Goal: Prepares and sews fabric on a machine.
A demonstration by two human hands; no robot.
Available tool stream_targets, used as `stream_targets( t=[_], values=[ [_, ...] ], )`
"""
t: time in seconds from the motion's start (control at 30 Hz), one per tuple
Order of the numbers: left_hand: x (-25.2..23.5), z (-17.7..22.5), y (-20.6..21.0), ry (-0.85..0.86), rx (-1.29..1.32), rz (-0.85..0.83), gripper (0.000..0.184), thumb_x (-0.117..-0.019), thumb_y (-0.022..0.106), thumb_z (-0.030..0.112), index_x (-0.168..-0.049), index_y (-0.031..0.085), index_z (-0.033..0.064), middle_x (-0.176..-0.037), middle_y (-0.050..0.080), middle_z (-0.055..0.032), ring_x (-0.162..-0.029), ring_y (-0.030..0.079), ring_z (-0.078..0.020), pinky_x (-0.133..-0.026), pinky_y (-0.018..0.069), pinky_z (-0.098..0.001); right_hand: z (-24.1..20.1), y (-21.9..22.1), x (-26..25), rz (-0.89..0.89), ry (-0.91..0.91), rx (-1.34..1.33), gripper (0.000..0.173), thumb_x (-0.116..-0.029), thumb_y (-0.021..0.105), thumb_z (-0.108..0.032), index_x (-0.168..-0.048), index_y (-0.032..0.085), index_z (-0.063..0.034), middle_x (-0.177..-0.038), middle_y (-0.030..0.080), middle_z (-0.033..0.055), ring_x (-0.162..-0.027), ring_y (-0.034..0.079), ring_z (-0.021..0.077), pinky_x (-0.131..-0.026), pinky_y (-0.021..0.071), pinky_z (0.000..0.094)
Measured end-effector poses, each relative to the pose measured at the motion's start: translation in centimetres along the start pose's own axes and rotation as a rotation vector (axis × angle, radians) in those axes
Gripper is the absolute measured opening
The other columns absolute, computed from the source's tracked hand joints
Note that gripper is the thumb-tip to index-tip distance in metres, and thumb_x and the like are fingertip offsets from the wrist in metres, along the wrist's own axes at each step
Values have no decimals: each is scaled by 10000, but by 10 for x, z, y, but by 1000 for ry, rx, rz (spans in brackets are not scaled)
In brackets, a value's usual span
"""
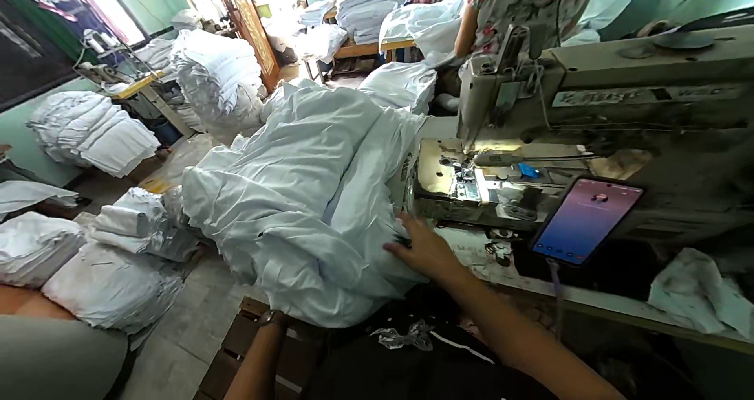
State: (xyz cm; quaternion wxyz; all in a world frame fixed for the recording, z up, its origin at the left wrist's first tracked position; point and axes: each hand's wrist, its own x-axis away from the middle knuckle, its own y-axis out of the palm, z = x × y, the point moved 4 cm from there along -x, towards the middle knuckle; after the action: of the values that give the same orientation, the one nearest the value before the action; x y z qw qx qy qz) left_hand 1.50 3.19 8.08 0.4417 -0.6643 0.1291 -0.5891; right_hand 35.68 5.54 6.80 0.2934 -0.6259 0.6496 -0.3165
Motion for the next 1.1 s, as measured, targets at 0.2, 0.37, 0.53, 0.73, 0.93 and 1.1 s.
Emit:
stream_targets(
  t=[0.2, 0.37, 0.53, 0.73, 0.93, 1.1],
  values=[
    [-101, -84, -88, 353, 1100, 927, 519, -1095, 437, 294, -1465, 409, -69, -1317, 575, -287, -1077, 647, -324, -890, 557, -498, -16, 7, -9, -176, 72, -3, 637, -959, 623, -553, -1461, 544, -168, -1167, 713, 181, -1102, 677, 387, -950, 503, 637],
    [-61, 21, -136, 720, 695, 958, 901, -922, 744, 340, -1574, 269, -60, -1599, 284, -334, -1447, 381, -425, -1167, 378, -519, 5, 5, 39, -114, 72, 41, 507, -972, 619, -516, -1342, 651, -171, -1016, 745, 175, -953, 719, 400, -827, 536, 661],
    [-118, 104, -157, 580, 408, 1035, 427, -873, 755, 204, -1226, 682, -26, -1411, 519, -327, -1313, 475, -528, -1080, 354, -682, -3, -5, 21, -50, 79, 93, 502, -976, 623, -505, -1312, 649, -132, -1015, 736, 187, -952, 715, 411, -810, 537, 657],
    [-130, 84, -199, 660, 445, 1054, 381, -958, 634, 177, -1223, 611, -96, -1220, 631, -318, -1168, 608, -473, -1020, 460, -641, -5, -2, -9, -81, 110, 60, 574, -958, 611, -558, -1359, 615, -147, -1108, 721, 179, -1042, 692, 392, -881, 525, 637],
    [-98, 2, -211, 612, 305, 1130, 322, -969, 617, 133, -1190, 598, -101, -1264, 569, -361, -1170, 573, -528, -984, 460, -681, 15, -8, 27, 320, -149, -13, 445, -991, 632, -428, -1311, 672, -121, -1051, 733, 142, -876, 721, 309, -759, 587, 530],
    [-68, 38, -177, 335, -64, 893, 508, -944, 663, 111, -1413, 539, -39, -1510, 387, -394, -1415, 318, -623, -1021, 295, -845, 0, -10, 24, 378, -245, 57, 356, -1007, 620, -400, -1153, 732, -95, -1028, 703, 147, -841, 713, 281, -694, 597, 456]
  ],
)
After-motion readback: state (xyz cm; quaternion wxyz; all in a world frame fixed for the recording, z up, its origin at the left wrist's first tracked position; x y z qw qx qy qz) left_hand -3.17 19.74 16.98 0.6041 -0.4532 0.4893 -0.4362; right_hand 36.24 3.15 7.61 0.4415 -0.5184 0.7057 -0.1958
